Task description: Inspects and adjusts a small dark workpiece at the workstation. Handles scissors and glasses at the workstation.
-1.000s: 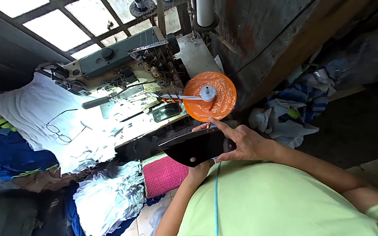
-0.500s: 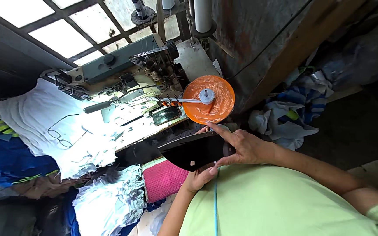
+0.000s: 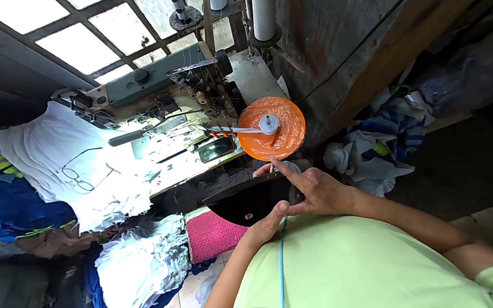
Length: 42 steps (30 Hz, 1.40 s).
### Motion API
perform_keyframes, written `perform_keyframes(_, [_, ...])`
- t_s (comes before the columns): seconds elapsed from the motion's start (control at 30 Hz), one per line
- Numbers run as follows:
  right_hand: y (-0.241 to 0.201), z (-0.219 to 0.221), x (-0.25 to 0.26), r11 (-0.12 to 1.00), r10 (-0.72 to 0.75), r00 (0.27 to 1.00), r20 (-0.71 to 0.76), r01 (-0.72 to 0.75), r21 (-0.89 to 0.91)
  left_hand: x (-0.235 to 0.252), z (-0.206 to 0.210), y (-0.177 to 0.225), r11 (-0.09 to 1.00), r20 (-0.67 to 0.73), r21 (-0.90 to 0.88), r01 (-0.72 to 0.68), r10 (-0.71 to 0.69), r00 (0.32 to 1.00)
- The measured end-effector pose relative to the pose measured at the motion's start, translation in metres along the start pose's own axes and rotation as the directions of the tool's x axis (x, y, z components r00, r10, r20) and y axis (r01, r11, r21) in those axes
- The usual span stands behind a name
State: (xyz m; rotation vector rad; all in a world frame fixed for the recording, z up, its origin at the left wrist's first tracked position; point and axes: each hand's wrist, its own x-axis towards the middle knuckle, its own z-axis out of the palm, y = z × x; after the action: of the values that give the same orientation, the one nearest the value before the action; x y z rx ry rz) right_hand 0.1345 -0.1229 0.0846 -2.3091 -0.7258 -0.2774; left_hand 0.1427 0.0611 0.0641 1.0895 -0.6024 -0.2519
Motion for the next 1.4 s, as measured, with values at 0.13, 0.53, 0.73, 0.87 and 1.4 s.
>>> perform_keyframes(0.13, [-0.002, 0.000, 0.000, 1.000, 0.016, 1.000, 0.012, -0.016, 0.014, 0.001, 0.001, 0.000, 0.998, 0.000, 0.048, -0.038, 0.038, 0.999])
perform_keyframes(0.53, [0.000, -0.001, -0.002, 1.000, -0.009, 1.000, 0.012, 0.009, 0.026, 0.001, -0.003, -0.008, 0.954, -0.002, 0.268, -0.136, 0.141, 0.990])
perform_keyframes(0.73, [-0.001, 0.004, -0.004, 0.999, -0.050, 0.998, -0.035, 0.049, -0.024, 0.003, 0.002, -0.010, 0.963, -0.111, 0.238, -0.124, 0.154, 0.982])
perform_keyframes(0.87, [-0.003, 0.005, -0.003, 0.997, -0.065, 0.997, -0.047, 0.063, -0.043, 0.001, 0.005, -0.017, 0.980, -0.219, 0.159, -0.115, 0.149, 0.964])
perform_keyframes(1.4, [-0.002, 0.008, -0.002, 0.993, -0.100, 0.994, -0.055, 0.096, -0.067, 0.000, 0.011, -0.017, 0.988, -0.290, 0.081, -0.135, 0.153, 0.945])
